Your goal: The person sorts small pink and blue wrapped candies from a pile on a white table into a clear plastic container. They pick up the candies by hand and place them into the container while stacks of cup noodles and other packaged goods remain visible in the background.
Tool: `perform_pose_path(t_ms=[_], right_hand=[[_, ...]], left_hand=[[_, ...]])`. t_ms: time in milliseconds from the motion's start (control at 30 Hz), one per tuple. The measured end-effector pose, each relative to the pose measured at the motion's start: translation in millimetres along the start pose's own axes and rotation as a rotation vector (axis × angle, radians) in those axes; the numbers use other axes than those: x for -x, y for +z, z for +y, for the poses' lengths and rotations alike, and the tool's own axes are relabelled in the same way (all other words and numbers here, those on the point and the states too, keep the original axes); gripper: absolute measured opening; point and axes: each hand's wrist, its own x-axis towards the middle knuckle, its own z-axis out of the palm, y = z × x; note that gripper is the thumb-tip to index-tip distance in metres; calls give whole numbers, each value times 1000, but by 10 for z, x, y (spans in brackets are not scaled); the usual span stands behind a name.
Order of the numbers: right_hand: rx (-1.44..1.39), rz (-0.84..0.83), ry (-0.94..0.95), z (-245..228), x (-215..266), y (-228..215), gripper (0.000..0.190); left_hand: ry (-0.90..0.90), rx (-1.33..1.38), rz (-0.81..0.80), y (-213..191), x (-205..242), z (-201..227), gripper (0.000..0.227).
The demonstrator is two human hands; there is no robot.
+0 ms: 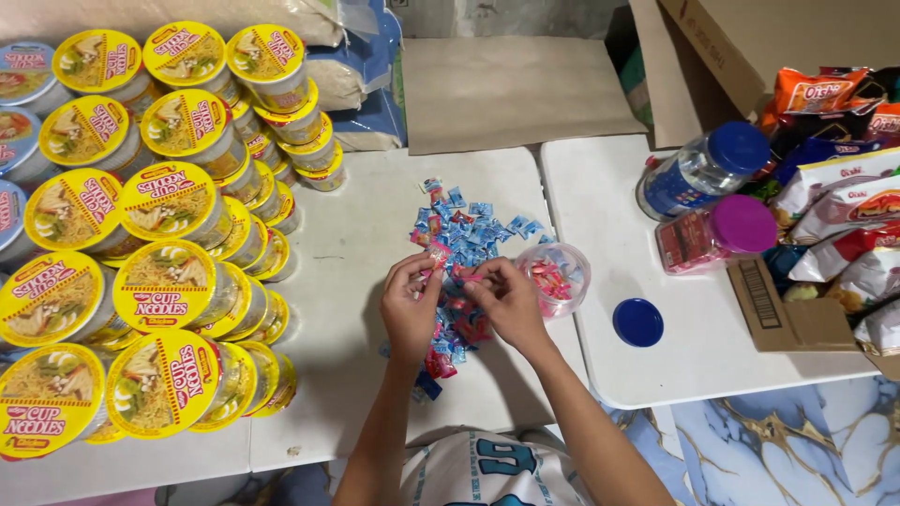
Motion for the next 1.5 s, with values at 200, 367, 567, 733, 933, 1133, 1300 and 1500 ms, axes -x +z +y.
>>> perform_pose_path(t_ms=[200, 367, 567, 733, 933, 1133, 1300, 1500], right_hand=[[-40, 123, -55, 70, 78, -229, 16], [-212, 165, -25, -62, 110, -457, 17], [-133, 219, -161, 10, 109, -754, 16], [-96, 246, -184, 42, 113, -948, 17], [-93, 262, -98, -10, 99, -1090, 17], [-52, 250, -75, -34, 76, -1174, 16], [-46, 209, -164, -74, 65, -1234, 16], [-69, 264, -42, -75, 71, -1281, 18]], left_hand=[[-105, 216, -49, 181, 82, -74, 25], [-98, 186, -86, 351, 130, 93, 22], [-124, 183, -137, 556, 190, 135, 20], [-145, 149, -156, 697, 213, 208, 19], [-133, 141, -144, 824, 242, 132, 20], [-126, 95, -128, 923, 240, 216, 18], [-139, 118, -133, 994, 241, 217, 17], [-141, 49, -159, 1042, 255, 217, 18]])
